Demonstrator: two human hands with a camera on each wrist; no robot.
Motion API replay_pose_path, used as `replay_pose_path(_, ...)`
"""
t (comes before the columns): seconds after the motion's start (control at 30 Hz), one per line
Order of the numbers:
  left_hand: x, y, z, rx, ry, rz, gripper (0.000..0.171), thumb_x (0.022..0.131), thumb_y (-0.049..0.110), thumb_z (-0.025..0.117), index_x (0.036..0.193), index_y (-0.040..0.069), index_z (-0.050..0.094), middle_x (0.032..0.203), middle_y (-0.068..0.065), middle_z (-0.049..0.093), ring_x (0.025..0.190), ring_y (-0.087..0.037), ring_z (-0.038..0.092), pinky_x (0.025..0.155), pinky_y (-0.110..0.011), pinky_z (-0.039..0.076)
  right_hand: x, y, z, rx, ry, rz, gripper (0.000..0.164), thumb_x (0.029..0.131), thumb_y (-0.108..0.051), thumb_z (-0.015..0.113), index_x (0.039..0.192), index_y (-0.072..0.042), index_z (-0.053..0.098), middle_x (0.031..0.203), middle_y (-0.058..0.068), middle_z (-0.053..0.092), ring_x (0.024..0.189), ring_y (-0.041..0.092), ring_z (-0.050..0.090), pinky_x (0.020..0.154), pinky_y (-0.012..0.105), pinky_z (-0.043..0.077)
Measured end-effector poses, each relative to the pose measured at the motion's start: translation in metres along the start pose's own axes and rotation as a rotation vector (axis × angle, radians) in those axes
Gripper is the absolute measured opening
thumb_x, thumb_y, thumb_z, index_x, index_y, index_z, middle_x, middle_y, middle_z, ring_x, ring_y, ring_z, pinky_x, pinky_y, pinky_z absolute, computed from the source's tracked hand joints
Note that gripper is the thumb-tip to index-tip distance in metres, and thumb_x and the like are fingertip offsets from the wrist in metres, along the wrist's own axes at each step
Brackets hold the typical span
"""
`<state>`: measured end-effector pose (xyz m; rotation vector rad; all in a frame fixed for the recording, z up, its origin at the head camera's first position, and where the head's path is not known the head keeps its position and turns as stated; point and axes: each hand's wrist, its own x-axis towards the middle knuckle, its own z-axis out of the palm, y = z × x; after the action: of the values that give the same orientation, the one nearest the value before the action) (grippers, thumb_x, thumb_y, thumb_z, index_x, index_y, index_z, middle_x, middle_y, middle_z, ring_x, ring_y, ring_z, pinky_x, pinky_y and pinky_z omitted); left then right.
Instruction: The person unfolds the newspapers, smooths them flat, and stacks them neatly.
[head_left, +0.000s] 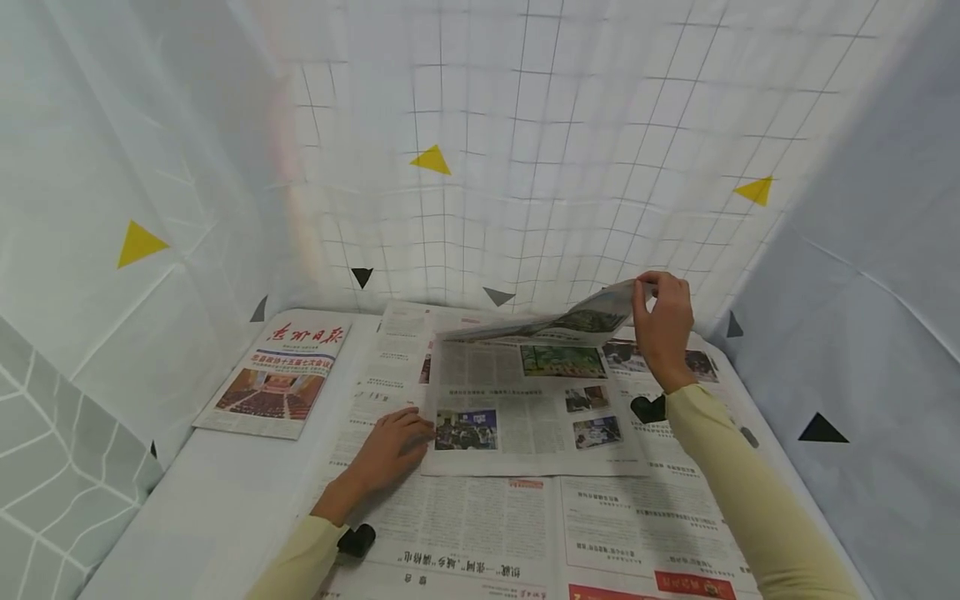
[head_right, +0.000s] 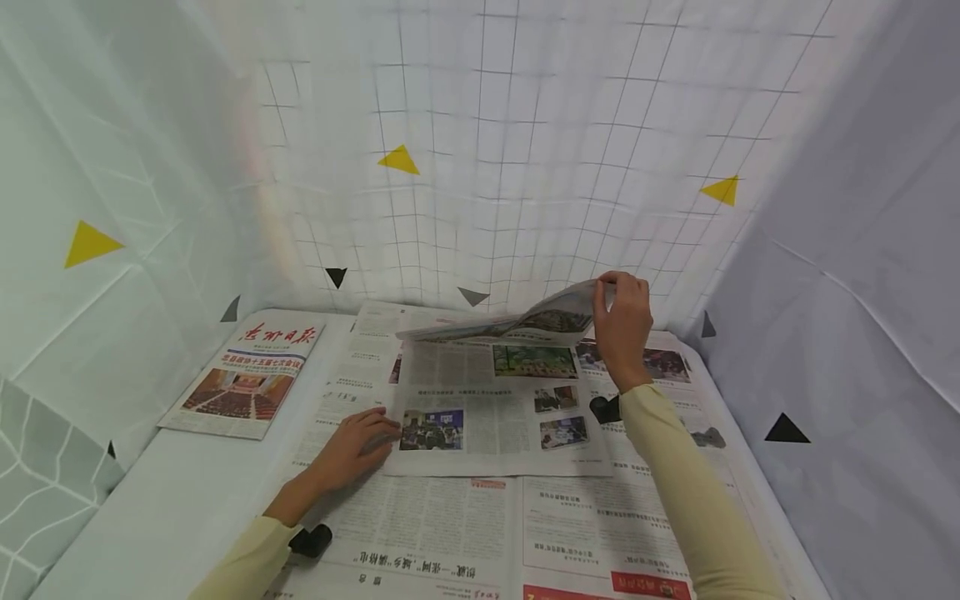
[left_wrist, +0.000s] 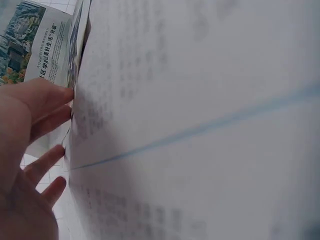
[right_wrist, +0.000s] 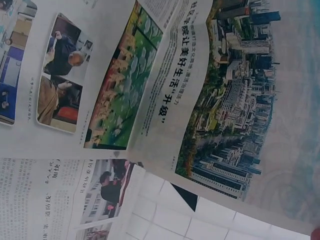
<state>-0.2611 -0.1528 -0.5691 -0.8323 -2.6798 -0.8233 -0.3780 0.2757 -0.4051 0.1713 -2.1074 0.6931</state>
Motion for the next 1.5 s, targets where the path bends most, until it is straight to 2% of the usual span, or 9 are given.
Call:
replay_pose_path(0.2, 0.003, 0.0, 0.004, 0.019, 0.012, 0.037, 0.03, 0.095, 0.013, 0.072, 0.124, 0.011, 0.073, 0.11, -0.002, 0.068, 0.107, -0.023, 0.064, 0.091, -0.051, 0.05, -0.002, 0.001, 0.002, -0.014, -0.014, 0.028, 0.029, 0.107, -0.023, 0.056, 0.12, 0.002, 0.059, 0.114, 0.027, 0.063, 0.106, 0.044, 0.059, 0.088, 0.059, 0.051)
replay_pose_path(0.33, 0.009, 0.001, 0.008, 0.111, -0.022, 0.032, 0.04, 0.095, 0.018, 0.072, 0.135, 0.013, 0.068, 0.115, -0.004, 0.065, 0.105, -0.022, 0.06, 0.089, -0.049, 0.05, -0.002, 0.002, 0.003, -0.014, -0.016, 0.027, 0.026, 0.106, -0.023, 0.057, 0.113, 0.003, 0.057, 0.109, 0.027, 0.061, 0.106, 0.044, 0.059, 0.088, 0.059, 0.052)
replay_pose_path(0.47, 0.015, 0.004, 0.012, 0.177, -0.068, 0.039, 0.046, 0.098, 0.029, 0.07, 0.142, 0.018, 0.063, 0.135, -0.008, 0.059, 0.117, -0.028, 0.057, 0.096, -0.054, 0.048, -0.002, 0.004, 0.005, -0.011, -0.019, 0.0, 0.022, 0.105, -0.019, 0.058, 0.111, 0.003, 0.06, 0.11, 0.025, 0.062, 0.108, 0.043, 0.057, 0.092, 0.057, 0.051)
replay_pose_path(0.6, 0.019, 0.005, 0.014, 0.151, -0.12, 0.048, 0.049, 0.102, 0.035, 0.063, 0.148, 0.019, 0.057, 0.157, -0.012, 0.049, 0.142, -0.039, 0.047, 0.109, -0.063, 0.041, -0.002, 0.007, 0.007, -0.015, -0.013, -0.024, 0.022, 0.105, -0.016, 0.058, 0.117, 0.002, 0.063, 0.115, 0.024, 0.063, 0.109, 0.042, 0.055, 0.09, 0.056, 0.049)
replay_pose_path(0.73, 0.021, 0.004, 0.015, 0.121, -0.191, 0.036, 0.053, 0.105, 0.036, 0.057, 0.154, 0.017, 0.05, 0.166, -0.013, 0.039, 0.155, -0.044, 0.032, 0.117, -0.067, 0.033, -0.003, 0.007, 0.009, -0.023, -0.012, -0.044, 0.025, 0.106, -0.014, 0.056, 0.124, -0.001, 0.066, 0.126, 0.022, 0.062, 0.117, 0.042, 0.054, 0.082, 0.057, 0.049)
replay_pose_path(0.87, 0.021, 0.003, 0.016, 0.102, -0.219, 0.023, 0.056, 0.106, 0.038, 0.054, 0.156, 0.016, 0.046, 0.168, -0.012, 0.036, 0.156, -0.042, 0.031, 0.119, -0.068, 0.029, -0.004, 0.009, 0.01, -0.036, -0.026, -0.085, 0.031, 0.105, -0.01, 0.056, 0.134, -0.004, 0.063, 0.141, 0.021, 0.057, 0.128, 0.042, 0.051, 0.076, 0.057, 0.05)
replay_pose_path(1.1, 0.018, 0.004, 0.015, 0.044, -0.231, 0.051, 0.058, 0.105, 0.036, 0.057, 0.157, 0.015, 0.044, 0.167, -0.011, 0.038, 0.156, -0.041, 0.031, 0.121, -0.07, 0.026, -0.008, 0.012, 0.014, -0.05, -0.099, -0.131, 0.048, 0.099, 0.0, 0.061, 0.146, -0.003, 0.053, 0.16, 0.022, 0.037, 0.136, 0.044, 0.042, 0.101, 0.058, 0.046)
replay_pose_path(1.17, 0.017, 0.004, 0.014, 0.043, -0.239, 0.056, 0.058, 0.105, 0.036, 0.057, 0.157, 0.015, 0.044, 0.167, -0.011, 0.037, 0.157, -0.041, 0.03, 0.122, -0.07, 0.024, -0.009, 0.012, 0.015, -0.06, -0.118, -0.132, 0.05, 0.099, 0.0, 0.061, 0.147, -0.003, 0.052, 0.163, 0.021, 0.033, 0.136, 0.044, 0.042, 0.101, 0.058, 0.046)
replay_pose_path(1.5, 0.011, 0.006, 0.005, 0.039, -0.237, 0.093, 0.057, 0.104, 0.032, 0.06, 0.156, 0.014, 0.046, 0.165, -0.012, 0.04, 0.155, -0.042, 0.034, 0.121, -0.071, 0.025, -0.016, 0.014, 0.021, -0.054, -0.146, -0.13, 0.057, 0.098, 0.001, 0.06, 0.153, -0.006, 0.048, 0.17, 0.022, 0.015, 0.128, 0.044, 0.049, 0.071, 0.053, 0.042)
